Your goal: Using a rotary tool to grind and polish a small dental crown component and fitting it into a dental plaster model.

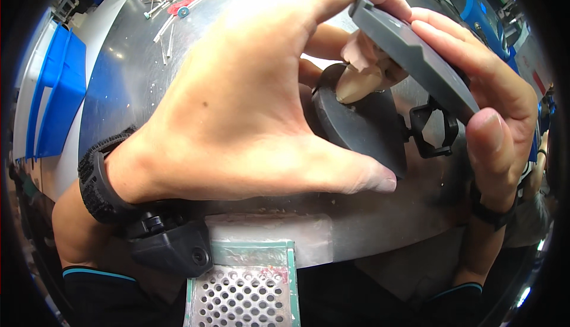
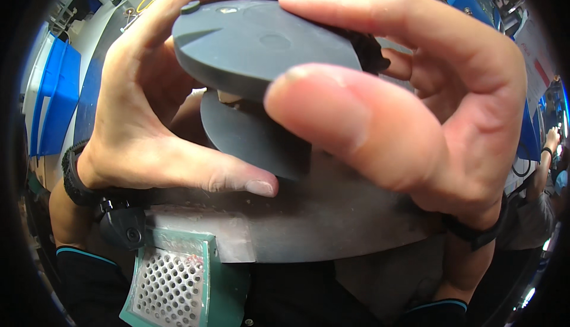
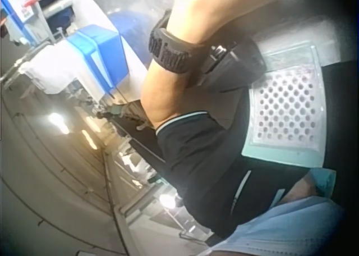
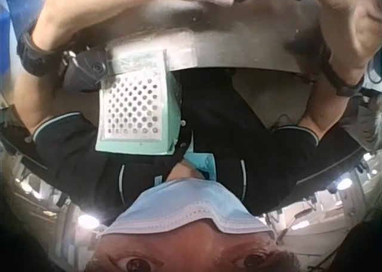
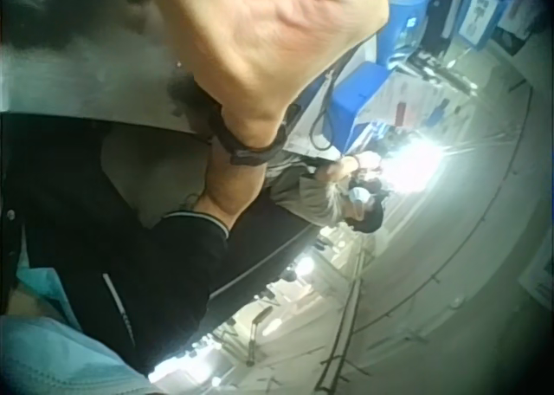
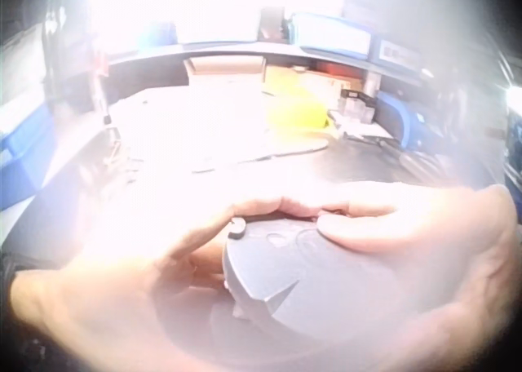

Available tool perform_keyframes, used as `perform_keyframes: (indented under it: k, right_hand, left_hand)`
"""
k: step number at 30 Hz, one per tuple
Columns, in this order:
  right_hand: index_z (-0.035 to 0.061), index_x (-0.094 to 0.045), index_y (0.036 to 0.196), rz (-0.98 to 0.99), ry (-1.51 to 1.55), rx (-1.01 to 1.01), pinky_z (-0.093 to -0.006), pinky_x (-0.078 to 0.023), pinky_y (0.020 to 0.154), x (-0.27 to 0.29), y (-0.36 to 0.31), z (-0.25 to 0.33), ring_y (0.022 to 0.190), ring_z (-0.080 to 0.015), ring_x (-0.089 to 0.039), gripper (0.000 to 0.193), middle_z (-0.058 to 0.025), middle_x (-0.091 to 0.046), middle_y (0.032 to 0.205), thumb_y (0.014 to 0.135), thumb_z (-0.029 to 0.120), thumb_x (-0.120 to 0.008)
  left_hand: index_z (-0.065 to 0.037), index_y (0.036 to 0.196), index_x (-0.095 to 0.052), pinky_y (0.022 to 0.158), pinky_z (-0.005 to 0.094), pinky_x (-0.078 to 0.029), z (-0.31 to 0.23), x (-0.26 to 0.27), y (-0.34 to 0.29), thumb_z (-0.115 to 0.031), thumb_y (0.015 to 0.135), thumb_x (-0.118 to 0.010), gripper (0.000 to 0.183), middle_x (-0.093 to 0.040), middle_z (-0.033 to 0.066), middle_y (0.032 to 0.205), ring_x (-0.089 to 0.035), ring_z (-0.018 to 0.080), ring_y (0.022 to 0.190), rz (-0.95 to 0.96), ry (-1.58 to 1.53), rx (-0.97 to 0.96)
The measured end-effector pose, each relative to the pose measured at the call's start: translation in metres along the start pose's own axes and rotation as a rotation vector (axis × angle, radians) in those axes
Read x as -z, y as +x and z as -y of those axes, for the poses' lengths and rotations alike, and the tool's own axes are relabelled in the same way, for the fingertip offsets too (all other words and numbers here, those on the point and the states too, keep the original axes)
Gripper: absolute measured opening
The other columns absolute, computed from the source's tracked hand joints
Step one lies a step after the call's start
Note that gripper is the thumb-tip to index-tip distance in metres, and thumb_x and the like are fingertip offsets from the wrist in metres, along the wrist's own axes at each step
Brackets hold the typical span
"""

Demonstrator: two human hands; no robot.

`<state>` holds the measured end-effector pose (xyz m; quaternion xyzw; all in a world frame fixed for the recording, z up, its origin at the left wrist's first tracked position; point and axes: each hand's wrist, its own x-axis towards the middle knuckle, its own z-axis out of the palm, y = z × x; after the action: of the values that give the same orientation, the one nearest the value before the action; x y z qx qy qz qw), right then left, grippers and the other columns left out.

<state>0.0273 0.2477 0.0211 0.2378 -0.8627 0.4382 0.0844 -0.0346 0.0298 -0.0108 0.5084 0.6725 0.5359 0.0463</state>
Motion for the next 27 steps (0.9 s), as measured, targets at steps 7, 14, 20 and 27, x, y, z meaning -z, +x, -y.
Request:
perform_keyframes:
  k: [7, 14, 20, 27]
  right_hand:
    - [-0.0077, -0.056, 0.112, 0.15, -0.095, 0.263, -0.0404, -0.035, 0.099, 0.006, 0.01, 0.001, 0.116, -0.035, -0.048, 0.068, -0.0288, -0.048, 0.123, 0.07, 0.043, -0.072]
    - [0.0007, -0.06, 0.107, 0.259, -0.157, 0.18, -0.0357, -0.049, 0.082, 0.003, 0.019, 0.027, 0.097, -0.0346, -0.06, 0.053, -0.0259, -0.052, 0.12, 0.059, 0.014, -0.08]
    - [0.0003, -0.06, 0.103, 0.147, -0.203, 0.255, -0.0334, -0.051, 0.08, -0.009, 0.019, 0.033, 0.095, -0.0315, -0.061, 0.051, -0.0252, -0.053, 0.117, 0.06, 0.018, -0.083]
    - [0.0018, -0.061, 0.103, 0.198, -0.201, 0.242, -0.0337, -0.051, 0.08, -0.005, 0.022, 0.037, 0.096, -0.031, -0.061, 0.05, -0.0226, -0.055, 0.115, 0.061, 0.019, -0.083]
  left_hand:
    - [-0.003, 0.128, -0.036, 0.082, 0.0325, -0.044, 0.0, -0.002, -0.001, -0.01, 0.057, -0.079, 0.083, -0.051, 0.0145, 0.112, -0.053, 0.0232, 0.095, -0.039, 0.086, -0.028]
    - [-0.002, 0.126, -0.03, 0.087, 0.0358, -0.047, -0.005, 0.007, -0.007, -0.012, 0.065, -0.079, 0.079, -0.054, 0.0201, 0.11, -0.057, 0.0338, 0.105, 0.003, -0.016, 0.088]
    - [-0.003, 0.12, -0.03, 0.084, 0.0394, -0.045, 0.0, 0.002, -0.009, -0.012, 0.067, -0.076, 0.071, -0.052, 0.021, 0.109, -0.056, 0.0366, 0.102, -0.013, -0.03, 0.034]
    - [-0.003, 0.119, -0.03, 0.082, 0.0396, -0.043, 0.001, 0.001, -0.01, -0.007, 0.068, -0.07, 0.065, -0.051, 0.0216, 0.104, -0.054, 0.0376, 0.099, 0.017, -0.075, 0.022]
